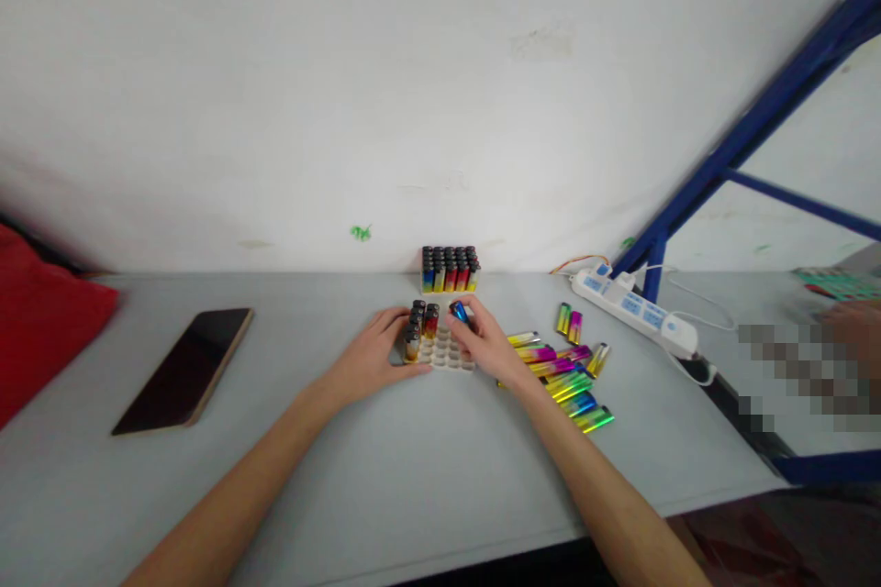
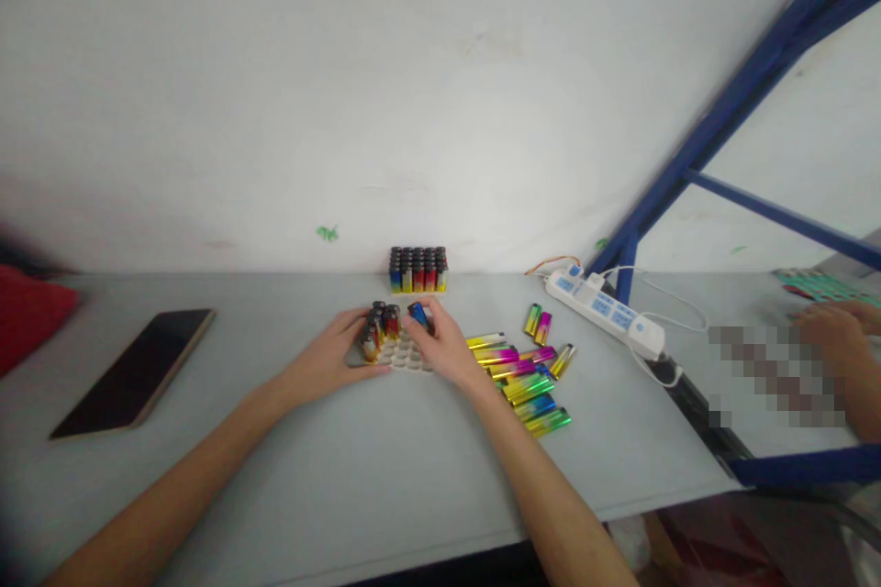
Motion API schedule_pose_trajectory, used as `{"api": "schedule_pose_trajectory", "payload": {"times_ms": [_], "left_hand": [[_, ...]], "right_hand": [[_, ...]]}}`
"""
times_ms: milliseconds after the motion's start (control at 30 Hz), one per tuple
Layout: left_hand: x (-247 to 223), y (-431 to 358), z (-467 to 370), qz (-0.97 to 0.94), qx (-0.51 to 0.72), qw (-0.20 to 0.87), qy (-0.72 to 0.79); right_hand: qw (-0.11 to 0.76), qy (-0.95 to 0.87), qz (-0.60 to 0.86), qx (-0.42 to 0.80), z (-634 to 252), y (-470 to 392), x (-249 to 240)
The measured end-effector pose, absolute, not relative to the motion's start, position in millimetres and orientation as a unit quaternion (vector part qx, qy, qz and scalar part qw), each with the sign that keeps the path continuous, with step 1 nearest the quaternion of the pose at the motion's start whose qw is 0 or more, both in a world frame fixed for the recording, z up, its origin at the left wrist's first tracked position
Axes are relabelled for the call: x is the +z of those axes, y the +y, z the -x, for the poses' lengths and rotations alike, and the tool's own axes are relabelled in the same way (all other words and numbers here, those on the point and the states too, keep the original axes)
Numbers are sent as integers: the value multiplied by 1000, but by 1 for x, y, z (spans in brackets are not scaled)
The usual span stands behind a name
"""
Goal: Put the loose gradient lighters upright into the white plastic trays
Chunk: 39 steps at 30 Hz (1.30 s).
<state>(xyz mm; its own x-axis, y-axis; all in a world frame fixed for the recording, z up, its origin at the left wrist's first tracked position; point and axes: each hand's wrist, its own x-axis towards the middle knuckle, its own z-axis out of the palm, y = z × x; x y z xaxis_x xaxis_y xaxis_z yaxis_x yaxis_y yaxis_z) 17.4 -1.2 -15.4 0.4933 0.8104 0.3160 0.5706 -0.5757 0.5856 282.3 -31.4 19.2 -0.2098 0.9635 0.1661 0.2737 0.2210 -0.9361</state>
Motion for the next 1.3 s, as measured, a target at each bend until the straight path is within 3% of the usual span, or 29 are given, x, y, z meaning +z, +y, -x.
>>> {"api": "schedule_pose_trajectory", "payload": {"times_ms": [667, 933, 1100, 1300], "left_hand": [[-13, -1, -17, -844, 287, 200, 406], [-16, 1, -17, -845, 285, 198, 408], [-16, 0, -19, -842, 288, 202, 408], [-12, -3, -21, -843, 287, 208, 404]], "right_hand": [[379, -663, 581, 283, -268, -55, 23], [405, -713, 529, 216, -274, -56, 18], [327, -762, 549, 106, -278, -52, 17], [293, -780, 526, 172, -275, -48, 15]]}}
